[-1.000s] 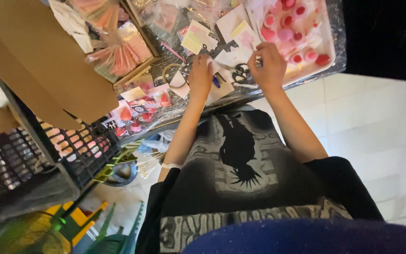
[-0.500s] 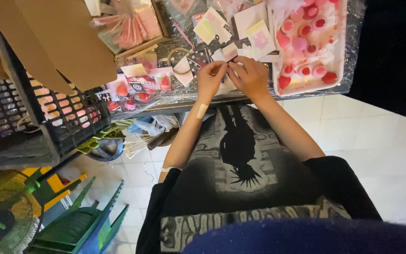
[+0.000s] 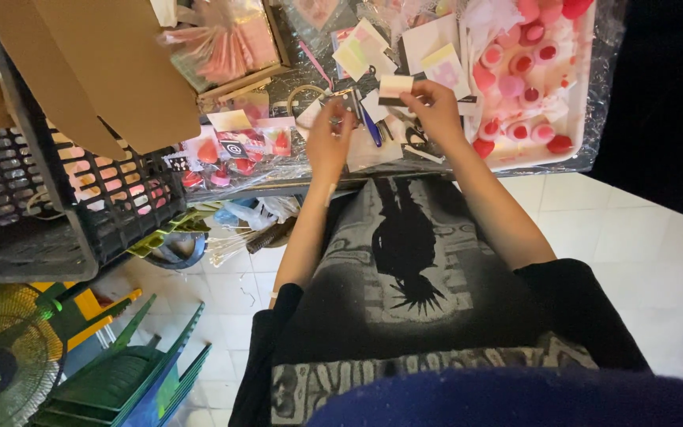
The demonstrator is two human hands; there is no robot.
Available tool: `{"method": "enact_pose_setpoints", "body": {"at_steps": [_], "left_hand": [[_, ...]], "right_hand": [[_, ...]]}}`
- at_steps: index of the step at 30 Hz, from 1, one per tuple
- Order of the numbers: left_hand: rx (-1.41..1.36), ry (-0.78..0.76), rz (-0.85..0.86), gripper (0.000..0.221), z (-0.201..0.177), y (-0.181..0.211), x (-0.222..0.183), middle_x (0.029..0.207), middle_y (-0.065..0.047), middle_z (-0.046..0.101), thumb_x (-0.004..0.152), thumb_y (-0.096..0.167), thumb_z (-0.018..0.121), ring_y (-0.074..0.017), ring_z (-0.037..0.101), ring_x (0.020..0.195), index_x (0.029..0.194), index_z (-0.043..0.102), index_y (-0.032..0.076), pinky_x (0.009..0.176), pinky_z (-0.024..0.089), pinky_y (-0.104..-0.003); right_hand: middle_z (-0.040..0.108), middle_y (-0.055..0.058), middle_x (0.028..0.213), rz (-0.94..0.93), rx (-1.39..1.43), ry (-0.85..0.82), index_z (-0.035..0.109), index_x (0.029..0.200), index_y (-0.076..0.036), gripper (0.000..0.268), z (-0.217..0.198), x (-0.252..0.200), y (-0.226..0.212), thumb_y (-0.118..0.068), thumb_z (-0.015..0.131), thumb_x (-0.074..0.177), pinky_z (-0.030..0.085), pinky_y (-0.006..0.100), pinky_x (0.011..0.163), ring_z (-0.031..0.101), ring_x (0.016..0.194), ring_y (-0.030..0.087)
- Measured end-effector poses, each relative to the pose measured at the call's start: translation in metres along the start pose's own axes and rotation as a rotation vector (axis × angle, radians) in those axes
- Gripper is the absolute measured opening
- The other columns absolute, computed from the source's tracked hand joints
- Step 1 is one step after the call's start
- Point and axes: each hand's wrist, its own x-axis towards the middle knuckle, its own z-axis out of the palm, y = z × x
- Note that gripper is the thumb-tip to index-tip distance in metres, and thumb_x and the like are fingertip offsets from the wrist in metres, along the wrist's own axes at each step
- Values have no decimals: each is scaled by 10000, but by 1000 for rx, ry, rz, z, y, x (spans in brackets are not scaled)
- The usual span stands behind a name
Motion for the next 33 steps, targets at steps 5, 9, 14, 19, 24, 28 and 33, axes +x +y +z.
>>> {"method": "enact_pose_setpoints", "body": {"at_steps": [5,9,14,19,24,28,33], "left_hand": [[304,328,270,397,19,-96,18,1120,-134,701,968,268,711,-339,691,935,1280,605,47,798,557,-391],[49,31,-121,448,30,-130,38,966,-141,751,928,342,733,-297,746,825,1221,615,23,725,570,-397],[-45,-24,-140,297,44,-142,49,953,-141,754,984,263,688,-255,742,829,1179,638,44,733,561,-365],[-385,-54,-18,188,41,-140,46,1027,-95,738,1046,153,603,-164,736,941,1193,575,40,798,591,-305],[-430,-141,-62,255,-5,-44,39,1009,-41,761,1009,140,621,-100,735,908,1245,602,45,698,558,-235],[-408,-140,17,257,5,-49,41,955,-39,752,1027,138,646,-84,689,841,1255,661,21,735,555,-239],[-623,-184,61,229,21,-63,48,1021,17,717,1075,154,651,-51,622,879,1242,681,0,751,501,-228]], "right_hand": [[713,2,898,142,122,-57,723,1100,-39,194,6,16,-12,-189,746,979,494,243,690,635,770,74],[745,-7,931,232,133,-106,722,1113,-45,222,17,40,-30,-207,738,962,515,244,706,664,792,76],[739,-18,937,262,152,-229,729,1129,-37,244,30,51,-16,-196,768,948,483,236,697,648,803,59],[762,-8,995,-53,104,-234,725,1104,-13,215,42,50,-35,-150,785,951,536,229,822,684,895,53],[751,35,975,-224,6,-194,748,1076,12,153,41,35,-87,-97,801,982,525,264,820,652,899,95],[755,-6,1005,-87,222,-272,715,1090,-18,169,30,37,-102,-97,763,949,568,239,858,706,937,64],[753,-1,978,-96,152,-260,714,1051,-21,121,17,39,-93,-88,764,964,570,243,838,705,904,66]]}}
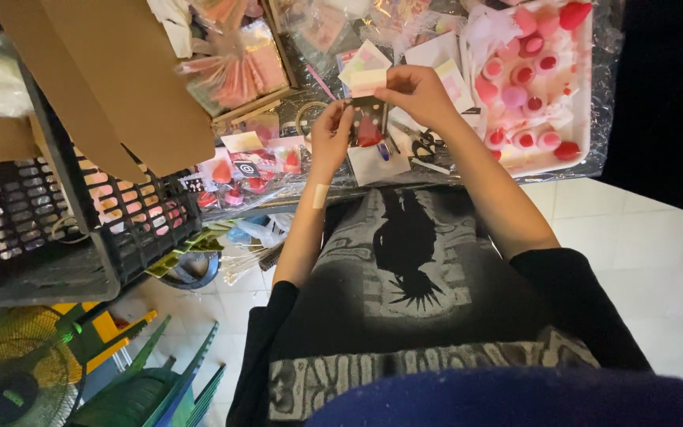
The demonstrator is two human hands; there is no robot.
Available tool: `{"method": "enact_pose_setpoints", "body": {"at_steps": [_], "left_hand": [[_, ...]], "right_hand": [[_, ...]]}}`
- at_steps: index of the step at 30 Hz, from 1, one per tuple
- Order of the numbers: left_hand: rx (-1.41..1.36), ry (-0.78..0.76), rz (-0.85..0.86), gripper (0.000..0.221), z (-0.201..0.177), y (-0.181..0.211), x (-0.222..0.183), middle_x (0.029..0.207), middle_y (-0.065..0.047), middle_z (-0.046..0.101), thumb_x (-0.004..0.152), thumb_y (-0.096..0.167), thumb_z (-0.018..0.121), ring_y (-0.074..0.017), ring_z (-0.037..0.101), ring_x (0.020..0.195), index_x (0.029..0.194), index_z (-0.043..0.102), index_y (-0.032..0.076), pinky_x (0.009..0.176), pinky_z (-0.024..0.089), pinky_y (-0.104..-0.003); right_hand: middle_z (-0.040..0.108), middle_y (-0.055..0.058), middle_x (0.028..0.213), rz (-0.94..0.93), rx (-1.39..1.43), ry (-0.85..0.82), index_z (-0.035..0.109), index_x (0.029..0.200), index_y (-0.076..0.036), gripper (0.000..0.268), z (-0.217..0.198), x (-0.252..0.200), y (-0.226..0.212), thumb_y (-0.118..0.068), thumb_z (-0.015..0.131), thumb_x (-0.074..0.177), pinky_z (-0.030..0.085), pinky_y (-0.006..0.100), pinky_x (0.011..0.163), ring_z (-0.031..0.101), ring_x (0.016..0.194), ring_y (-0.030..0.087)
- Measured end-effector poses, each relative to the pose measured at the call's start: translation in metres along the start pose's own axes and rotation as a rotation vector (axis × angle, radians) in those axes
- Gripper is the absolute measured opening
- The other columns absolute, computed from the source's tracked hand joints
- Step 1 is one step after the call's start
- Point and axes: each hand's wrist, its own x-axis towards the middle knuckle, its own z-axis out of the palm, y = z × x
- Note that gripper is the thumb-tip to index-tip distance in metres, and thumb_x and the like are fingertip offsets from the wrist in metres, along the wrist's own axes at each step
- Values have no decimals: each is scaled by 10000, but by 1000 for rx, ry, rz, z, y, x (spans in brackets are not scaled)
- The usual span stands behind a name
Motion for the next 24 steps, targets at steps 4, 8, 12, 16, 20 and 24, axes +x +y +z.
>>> {"method": "enact_pose_setpoints", "body": {"at_steps": [4,8,12,16,20,24], "left_hand": [[-68,-5,-155,247,4,15,1,923,46,689,1055,192,627,-23,534,693,1211,693,12,581,411,-199],[-95,-38,-151,268,0,6,5,929,52,675,1085,231,623,-9,535,724,1218,710,16,608,415,-179],[-233,-65,-216,274,5,31,3,893,55,673,1057,264,618,-29,596,703,1188,701,37,600,468,-205],[-68,-7,-161,288,1,8,5,964,45,717,1054,253,633,-13,578,780,1215,722,31,657,441,-193],[-68,-15,-129,284,4,12,4,966,48,714,1056,248,636,-15,590,802,1213,724,28,669,452,-194],[-103,-23,-108,262,6,6,2,973,44,715,1064,233,640,-21,591,812,1198,721,22,677,449,-200]], "right_hand": [[730,8,972,-4,46,-3,712,1051,-7,112,-2,-6,3,-80,772,991,552,247,840,679,915,69],[751,3,993,-7,38,39,715,1078,-21,129,0,-6,1,-85,761,976,565,242,852,703,920,72],[745,9,1011,-74,84,69,716,1101,-16,136,2,-5,9,-68,764,985,568,246,878,700,944,76],[748,9,1008,-65,59,73,718,1095,-16,136,6,-6,1,-63,768,978,569,244,860,700,928,74],[752,1,994,-64,79,83,721,1080,-23,130,6,-6,2,-71,775,972,569,232,837,702,905,63],[749,-1,966,-111,-8,99,728,1059,-24,116,4,-9,-3,-76,788,975,559,224,809,689,868,54]]}}
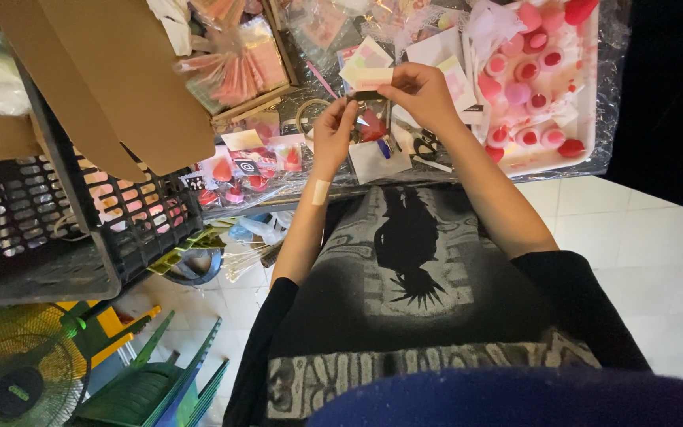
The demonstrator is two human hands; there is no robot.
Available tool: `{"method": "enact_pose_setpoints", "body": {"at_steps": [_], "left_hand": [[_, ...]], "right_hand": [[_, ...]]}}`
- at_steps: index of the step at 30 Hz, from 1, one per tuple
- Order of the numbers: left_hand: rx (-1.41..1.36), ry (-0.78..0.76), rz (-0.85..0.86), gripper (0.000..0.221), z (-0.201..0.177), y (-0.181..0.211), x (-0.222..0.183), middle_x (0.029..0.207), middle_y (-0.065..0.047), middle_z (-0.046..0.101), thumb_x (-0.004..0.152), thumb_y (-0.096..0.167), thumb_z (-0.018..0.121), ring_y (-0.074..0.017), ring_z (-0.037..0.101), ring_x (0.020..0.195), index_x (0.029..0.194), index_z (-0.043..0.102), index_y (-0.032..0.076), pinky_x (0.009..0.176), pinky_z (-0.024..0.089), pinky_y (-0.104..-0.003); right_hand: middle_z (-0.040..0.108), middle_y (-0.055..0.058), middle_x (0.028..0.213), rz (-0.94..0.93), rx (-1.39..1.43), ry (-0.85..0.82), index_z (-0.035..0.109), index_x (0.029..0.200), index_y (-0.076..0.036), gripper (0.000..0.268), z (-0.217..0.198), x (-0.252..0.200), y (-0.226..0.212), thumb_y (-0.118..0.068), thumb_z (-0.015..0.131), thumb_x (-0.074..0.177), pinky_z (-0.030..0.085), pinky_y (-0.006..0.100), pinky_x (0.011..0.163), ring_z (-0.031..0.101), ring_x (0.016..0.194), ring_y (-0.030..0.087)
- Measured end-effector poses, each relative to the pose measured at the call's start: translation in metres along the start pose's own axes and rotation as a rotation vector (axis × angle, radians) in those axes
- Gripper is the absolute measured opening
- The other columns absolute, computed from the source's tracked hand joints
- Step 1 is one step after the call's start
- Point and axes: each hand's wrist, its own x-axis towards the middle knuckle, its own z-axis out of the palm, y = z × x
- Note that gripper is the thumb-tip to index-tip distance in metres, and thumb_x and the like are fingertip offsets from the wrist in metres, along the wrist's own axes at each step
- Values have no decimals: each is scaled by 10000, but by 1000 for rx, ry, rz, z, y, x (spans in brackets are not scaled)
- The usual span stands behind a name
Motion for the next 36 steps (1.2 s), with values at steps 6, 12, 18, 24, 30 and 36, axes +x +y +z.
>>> {"method": "enact_pose_setpoints", "body": {"at_steps": [6,12,18,24,30,36], "left_hand": [[7,8,32,274,4,9,-4,991,36,732,1057,220,638,-24,618,843,1225,708,15,699,478,-199],[23,35,5,276,3,10,-7,966,30,705,1065,199,638,-30,545,782,1232,721,-5,660,425,-199],[-47,-24,80,233,5,10,-6,1013,22,729,1072,172,624,-28,611,886,1190,709,-10,767,485,-200],[-15,-15,33,239,5,15,-8,982,26,713,1072,163,628,-25,567,820,1203,719,-15,699,444,-199],[-18,-4,84,239,7,14,-8,996,25,730,1061,167,638,-21,616,867,1201,706,-15,753,488,-193],[41,66,78,188,7,7,-9,883,40,677,1060,152,672,-13,549,763,1122,735,-14,645,420,-184]], "right_hand": [[736,-14,943,-2,8,-4,723,1057,-23,114,-1,-3,-3,-78,778,973,550,218,789,682,845,50],[725,-18,928,23,54,-33,726,1032,-15,108,-4,-4,2,-80,787,970,538,215,775,668,836,48],[737,-11,934,-28,-42,-11,738,1041,-17,122,-3,-6,-7,-89,796,961,539,214,765,675,826,48],[734,-15,891,-30,-118,-8,750,1033,-32,128,-2,-6,-7,-118,809,959,502,205,716,655,781,42],[740,-15,944,-82,-149,20,763,1067,-35,139,1,-9,-13,-112,813,963,512,218,753,636,822,42],[745,-5,928,-80,-184,68,765,1012,-35,144,4,-11,-13,-121,845,927,526,234,743,649,807,55]]}}
